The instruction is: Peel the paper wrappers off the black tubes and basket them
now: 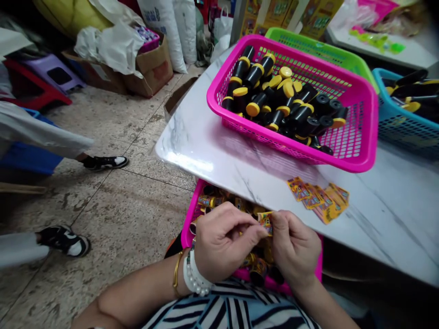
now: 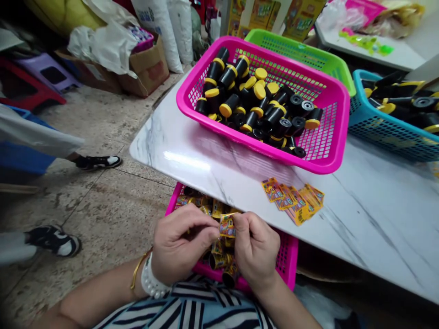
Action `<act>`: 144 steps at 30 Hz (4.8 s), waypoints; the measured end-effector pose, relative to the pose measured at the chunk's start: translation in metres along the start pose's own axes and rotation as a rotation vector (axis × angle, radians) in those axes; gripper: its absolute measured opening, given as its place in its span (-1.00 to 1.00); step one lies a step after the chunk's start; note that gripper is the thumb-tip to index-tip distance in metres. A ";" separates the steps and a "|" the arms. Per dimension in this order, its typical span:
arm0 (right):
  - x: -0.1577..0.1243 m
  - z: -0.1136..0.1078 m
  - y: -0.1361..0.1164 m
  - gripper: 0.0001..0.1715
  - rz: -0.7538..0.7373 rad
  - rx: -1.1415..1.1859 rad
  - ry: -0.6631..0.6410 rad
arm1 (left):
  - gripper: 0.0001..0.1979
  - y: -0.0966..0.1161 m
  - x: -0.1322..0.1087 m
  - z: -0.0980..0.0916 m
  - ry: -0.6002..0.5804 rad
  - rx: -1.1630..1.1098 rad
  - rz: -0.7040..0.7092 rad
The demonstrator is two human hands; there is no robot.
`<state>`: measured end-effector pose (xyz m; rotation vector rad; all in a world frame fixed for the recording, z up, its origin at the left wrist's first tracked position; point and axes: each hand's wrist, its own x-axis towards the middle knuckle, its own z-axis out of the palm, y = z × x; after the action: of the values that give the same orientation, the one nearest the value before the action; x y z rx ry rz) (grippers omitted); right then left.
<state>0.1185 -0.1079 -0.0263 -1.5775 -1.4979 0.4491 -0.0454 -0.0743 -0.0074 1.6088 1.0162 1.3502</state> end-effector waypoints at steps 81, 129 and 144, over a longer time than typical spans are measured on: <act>0.066 -0.035 -0.010 -0.49 0.283 0.399 -0.470 | -0.72 -0.024 0.037 0.000 -0.011 -0.982 -0.970; 0.025 -0.037 -0.005 -0.54 -0.334 0.004 -0.287 | -0.57 -0.023 0.021 -0.012 -0.414 -0.726 -0.758; 0.016 -0.032 0.000 -0.35 -0.486 -0.075 -0.197 | -0.69 -0.028 0.012 -0.007 -0.416 -0.564 -0.619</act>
<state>0.1464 -0.1040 -0.0042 -1.1890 -1.9977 0.2743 -0.0533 -0.0524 -0.0286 0.9706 0.7027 0.7384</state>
